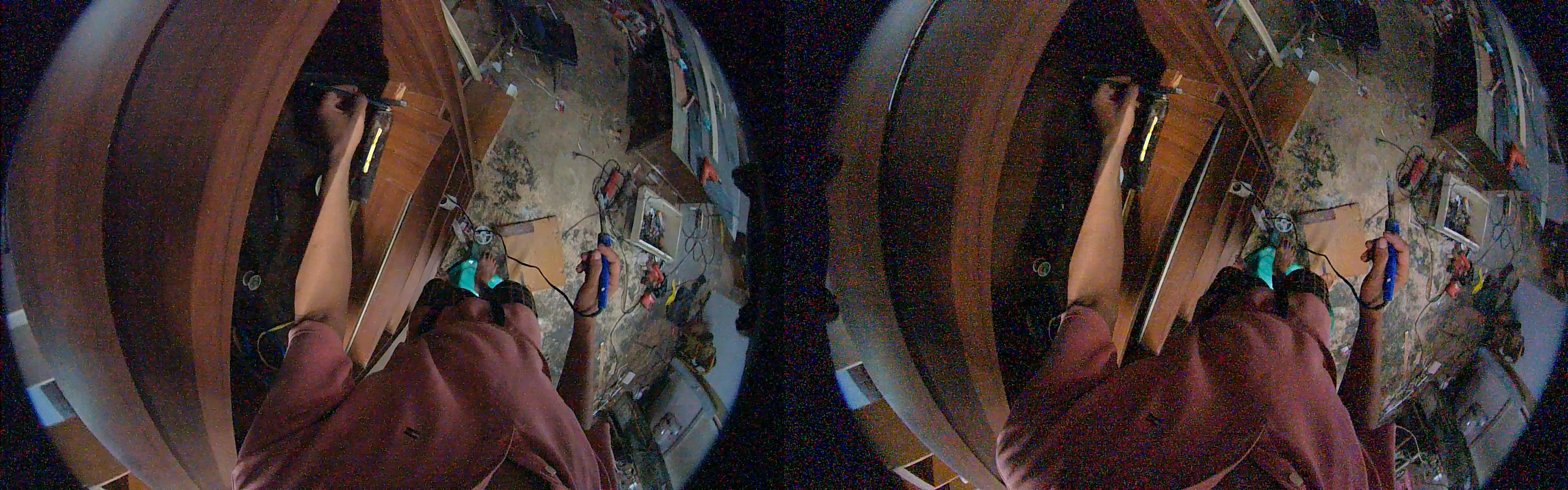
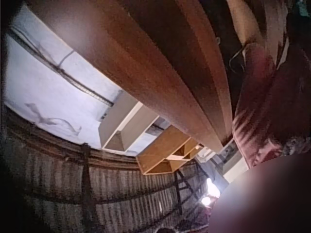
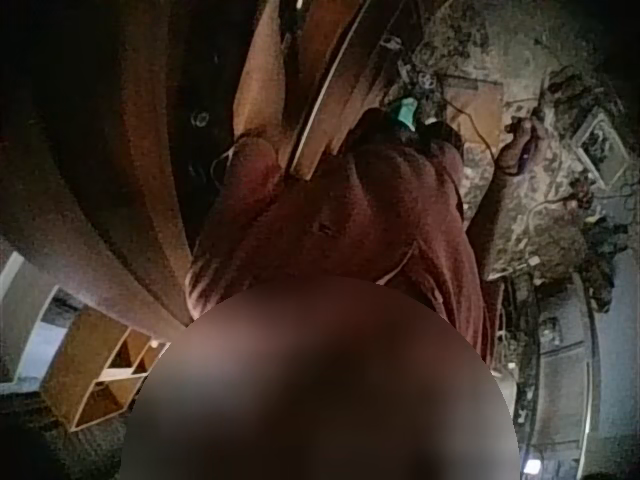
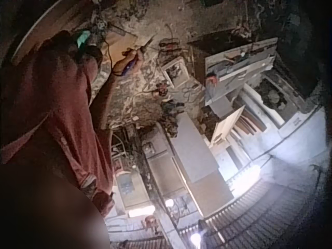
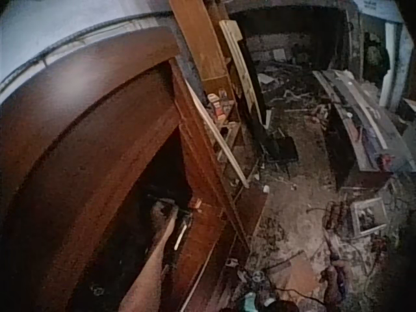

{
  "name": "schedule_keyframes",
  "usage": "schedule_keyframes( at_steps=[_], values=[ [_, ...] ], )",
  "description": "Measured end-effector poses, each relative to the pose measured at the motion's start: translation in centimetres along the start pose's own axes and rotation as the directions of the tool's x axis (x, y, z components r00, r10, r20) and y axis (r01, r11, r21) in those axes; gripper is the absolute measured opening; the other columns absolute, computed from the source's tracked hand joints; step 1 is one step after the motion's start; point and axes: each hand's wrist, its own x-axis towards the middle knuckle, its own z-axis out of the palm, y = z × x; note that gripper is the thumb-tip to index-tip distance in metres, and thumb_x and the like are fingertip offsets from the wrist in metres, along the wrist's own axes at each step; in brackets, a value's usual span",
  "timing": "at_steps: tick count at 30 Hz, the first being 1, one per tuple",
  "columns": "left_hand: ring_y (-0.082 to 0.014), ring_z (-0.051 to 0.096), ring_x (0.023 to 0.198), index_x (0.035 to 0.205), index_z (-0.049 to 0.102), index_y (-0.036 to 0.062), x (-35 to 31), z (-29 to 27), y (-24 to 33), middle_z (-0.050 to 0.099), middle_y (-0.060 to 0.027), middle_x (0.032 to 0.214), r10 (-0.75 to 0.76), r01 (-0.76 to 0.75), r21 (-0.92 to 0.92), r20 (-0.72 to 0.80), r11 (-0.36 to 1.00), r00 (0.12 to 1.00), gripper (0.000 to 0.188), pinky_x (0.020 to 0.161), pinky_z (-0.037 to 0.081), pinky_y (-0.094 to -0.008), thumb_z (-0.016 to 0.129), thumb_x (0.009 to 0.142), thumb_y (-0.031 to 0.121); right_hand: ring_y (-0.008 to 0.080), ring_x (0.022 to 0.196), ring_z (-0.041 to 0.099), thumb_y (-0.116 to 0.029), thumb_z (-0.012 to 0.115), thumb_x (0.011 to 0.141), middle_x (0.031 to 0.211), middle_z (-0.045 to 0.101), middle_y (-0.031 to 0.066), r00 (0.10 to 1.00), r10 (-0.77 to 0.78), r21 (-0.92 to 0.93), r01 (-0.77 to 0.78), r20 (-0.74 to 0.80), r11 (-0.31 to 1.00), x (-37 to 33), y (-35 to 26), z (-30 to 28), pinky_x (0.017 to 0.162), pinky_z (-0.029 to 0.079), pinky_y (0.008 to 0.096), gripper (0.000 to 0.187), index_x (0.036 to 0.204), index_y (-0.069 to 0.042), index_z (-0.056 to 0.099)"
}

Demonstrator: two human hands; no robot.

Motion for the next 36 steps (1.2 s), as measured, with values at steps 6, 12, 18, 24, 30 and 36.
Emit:
schedule_keyframes(
  at_steps=[6,12,18,24,30,36],
  values=[
    [-0.0181,0.061,0.085,0.099,0.063,0.0035,-0.3,-0.1,-0.4,0.065,-0.0078,0.094,-0.003,-0.001,-0.079,-0.054,0.997,0.999,0.024,0.078,0.049,-0.0323,0.072,0.078,0.010,0.0132,0.061,0.058,-0.016,0.063,0.094,0.076,0.064,0.0088,1.000,0.008,-0.001,-0.008,0.001,1.000,0.0,-0.2,0.2,0.056,0.048,0.0261,0.018,0.106,-0.003,0.059],
    [-0.0169,0.061,0.083,0.099,0.063,0.0037,-0.6,-0.2,-0.7,0.065,-0.0064,0.091,0.039,-0.041,-0.034,-0.048,0.999,0.998,0.024,0.076,0.050,-0.0313,0.073,0.078,0.008,0.0129,0.062,0.058,-0.017,0.063,0.094,0.077,0.065,0.0089,1.000,0.024,-0.007,-0.024,-0.003,1.000,0.1,-0.5,0.4,0.058,0.048,0.0261,0.019,0.106,-0.003,0.059],
    [-0.0148,0.062,0.072,0.099,0.063,0.0037,-1.0,0.0,-0.6,0.065,-0.0064,0.090,-0.037,0.025,-0.128,-0.088,0.991,0.995,0.022,0.066,0.051,-0.0291,0.073,0.079,0.007,0.0131,0.061,0.058,-0.017,0.063,0.094,0.077,0.065,0.0095,1.000,0.022,-0.006,-0.022,0.003,1.000,0.1,-0.3,0.3,0.058,0.049,0.0267,0.019,0.106,-0.003,0.059],
    [-0.0151,0.063,0.068,0.102,0.061,0.0018,-1.3,-0.1,-0.7,0.064,-0.0075,0.090,-0.011,-0.003,-0.146,-0.098,0.989,0.995,0.023,0.062,0.053,-0.0278,0.071,0.082,0.005,0.0132,0.061,0.058,-0.017,0.062,0.094,0.077,0.065,0.0095,1.000,0.023,-0.014,-0.022,0.009,1.000,0.0,-0.1,0.3,0.058,0.049,0.0268,0.019,0.107,-0.003,0.058],
    [-0.0148,0.064,0.067,0.103,0.060,0.0011,-1.9,-0.1,-0.5,0.064,-0.0082,0.090,-0.069,0.050,-0.189,-0.098,0.981,0.993,0.023,0.061,0.053,-0.0278,0.070,0.083,0.004,0.0131,0.062,0.058,-0.016,0.062,0.094,0.077,0.065,0.0091,1.000,0.008,-0.008,-0.008,0.008,1.000,0.0,-0.1,0.4,0.057,0.049,0.0265,0.019,0.107,-0.003,0.058],
    [-0.0141,0.064,0.066,0.104,0.061,0.0028,-2.6,-0.6,0.9,0.066,-0.0066,0.087,-0.174,0.133,-0.237,-0.161,0.962,0.972,0.021,0.059,0.052,-0.0265,0.070,0.085,0.007,0.0132,0.063,0.058,-0.017,0.062,0.094,0.080,0.063,0.0085,1.000,0.014,-0.009,-0.014,-0.007,1.000,-0.2,0.4,0.1,0.057,0.049,0.0264,0.020,0.108,-0.003,0.059]
  ],
)
